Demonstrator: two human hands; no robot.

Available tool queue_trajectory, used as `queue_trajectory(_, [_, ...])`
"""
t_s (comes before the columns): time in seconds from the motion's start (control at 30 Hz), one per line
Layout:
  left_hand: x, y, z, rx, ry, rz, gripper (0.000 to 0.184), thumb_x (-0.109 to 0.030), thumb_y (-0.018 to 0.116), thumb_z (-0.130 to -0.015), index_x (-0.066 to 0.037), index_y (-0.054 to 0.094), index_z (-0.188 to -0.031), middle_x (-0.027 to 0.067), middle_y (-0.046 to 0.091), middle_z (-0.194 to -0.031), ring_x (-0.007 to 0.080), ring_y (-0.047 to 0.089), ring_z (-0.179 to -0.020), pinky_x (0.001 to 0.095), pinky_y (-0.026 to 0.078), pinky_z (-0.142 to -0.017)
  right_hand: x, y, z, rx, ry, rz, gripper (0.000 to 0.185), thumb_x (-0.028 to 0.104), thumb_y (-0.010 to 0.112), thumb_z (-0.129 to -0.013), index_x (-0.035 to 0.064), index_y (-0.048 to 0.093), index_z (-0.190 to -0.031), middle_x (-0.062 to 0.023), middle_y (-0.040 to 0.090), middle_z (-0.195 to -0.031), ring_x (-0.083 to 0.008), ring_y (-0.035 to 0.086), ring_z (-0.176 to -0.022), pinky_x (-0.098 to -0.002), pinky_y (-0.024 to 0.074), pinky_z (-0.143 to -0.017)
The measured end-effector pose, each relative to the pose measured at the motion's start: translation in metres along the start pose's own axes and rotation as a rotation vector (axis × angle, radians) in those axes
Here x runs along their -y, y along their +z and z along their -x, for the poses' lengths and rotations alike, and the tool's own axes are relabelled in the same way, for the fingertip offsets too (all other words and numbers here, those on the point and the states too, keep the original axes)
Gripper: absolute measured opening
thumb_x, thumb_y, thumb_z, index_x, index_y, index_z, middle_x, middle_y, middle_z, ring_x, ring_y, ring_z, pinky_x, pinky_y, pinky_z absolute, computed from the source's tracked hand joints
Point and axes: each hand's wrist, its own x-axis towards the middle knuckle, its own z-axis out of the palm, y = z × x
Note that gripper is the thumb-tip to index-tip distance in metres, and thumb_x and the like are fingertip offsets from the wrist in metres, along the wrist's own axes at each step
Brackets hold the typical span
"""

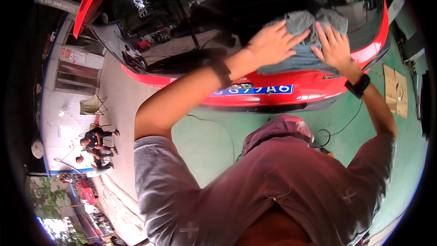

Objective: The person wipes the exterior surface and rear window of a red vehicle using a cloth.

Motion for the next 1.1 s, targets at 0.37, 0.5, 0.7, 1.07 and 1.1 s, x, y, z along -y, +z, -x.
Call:
queue_trajectory(0.37, [-0.052, 0.039, -0.027, -0.198, -0.156, -0.148, 0.062, -0.026, 0.044, -0.098, -0.004, 0.037, -0.155, 0.0102, 0.055, -0.146, 0.0306, 0.042, -0.142, 0.0460, 0.020, -0.123, -0.062, 0.002, 0.029, 0.003, -0.143, 0.069, 0.075, 0.054, 0.067, -0.081, 0.0163, 0.055, -0.145, -0.0076, 0.061, -0.113, -0.0248, 0.065, -0.084, -0.0440, 0.0453, -0.068])
queue_trajectory(0.5, [-0.058, 0.022, -0.029, -0.137, -0.171, -0.120, 0.063, -0.028, 0.046, -0.095, -0.002, 0.041, -0.153, 0.0130, 0.055, -0.145, 0.0323, 0.046, -0.138, 0.0505, 0.022, -0.121, -0.089, 0.010, 0.035, -0.064, -0.187, 0.137, 0.072, 0.060, 0.056, -0.084, 0.0149, 0.060, -0.141, -0.0112, 0.064, -0.114, -0.0274, 0.064, -0.091, -0.0447, 0.0432, -0.073])
queue_trajectory(0.7, [-0.028, -0.011, -0.010, -0.128, -0.268, 0.056, 0.070, -0.025, 0.051, -0.092, 0.004, 0.035, -0.154, 0.0194, 0.059, -0.136, 0.0334, 0.051, -0.131, 0.0466, 0.029, -0.119, -0.079, -0.023, 0.008, 0.008, -0.123, 0.101, 0.073, 0.050, 0.061, -0.088, 0.0046, 0.052, -0.145, -0.0209, 0.060, -0.126, -0.0376, 0.060, -0.103, -0.0493, 0.0453, -0.088])
queue_trajectory(1.07, [0.091, -0.068, 0.009, -0.308, -0.747, -0.134, 0.083, -0.050, 0.050, -0.099, 0.016, 0.037, -0.147, 0.0249, 0.062, -0.115, 0.0370, 0.062, -0.105, 0.0610, 0.030, -0.113, -0.024, -0.076, -0.174, -0.093, -0.083, 0.124, 0.079, 0.040, 0.060, -0.093, -0.0023, 0.033, -0.155, -0.0282, 0.041, -0.150, -0.0435, 0.050, -0.122, -0.0544, 0.0356, -0.106])
queue_trajectory(1.1, [0.101, -0.074, 0.011, -0.291, -0.802, -0.117, 0.084, -0.050, 0.050, -0.099, 0.017, 0.036, -0.147, 0.0253, 0.062, -0.116, 0.0366, 0.063, -0.102, 0.0610, 0.031, -0.112, -0.018, -0.078, -0.191, -0.106, -0.124, 0.132, 0.079, 0.039, 0.060, -0.093, -0.0024, 0.034, -0.154, -0.0281, 0.042, -0.150, -0.0429, 0.050, -0.121, -0.0534, 0.0361, -0.106])
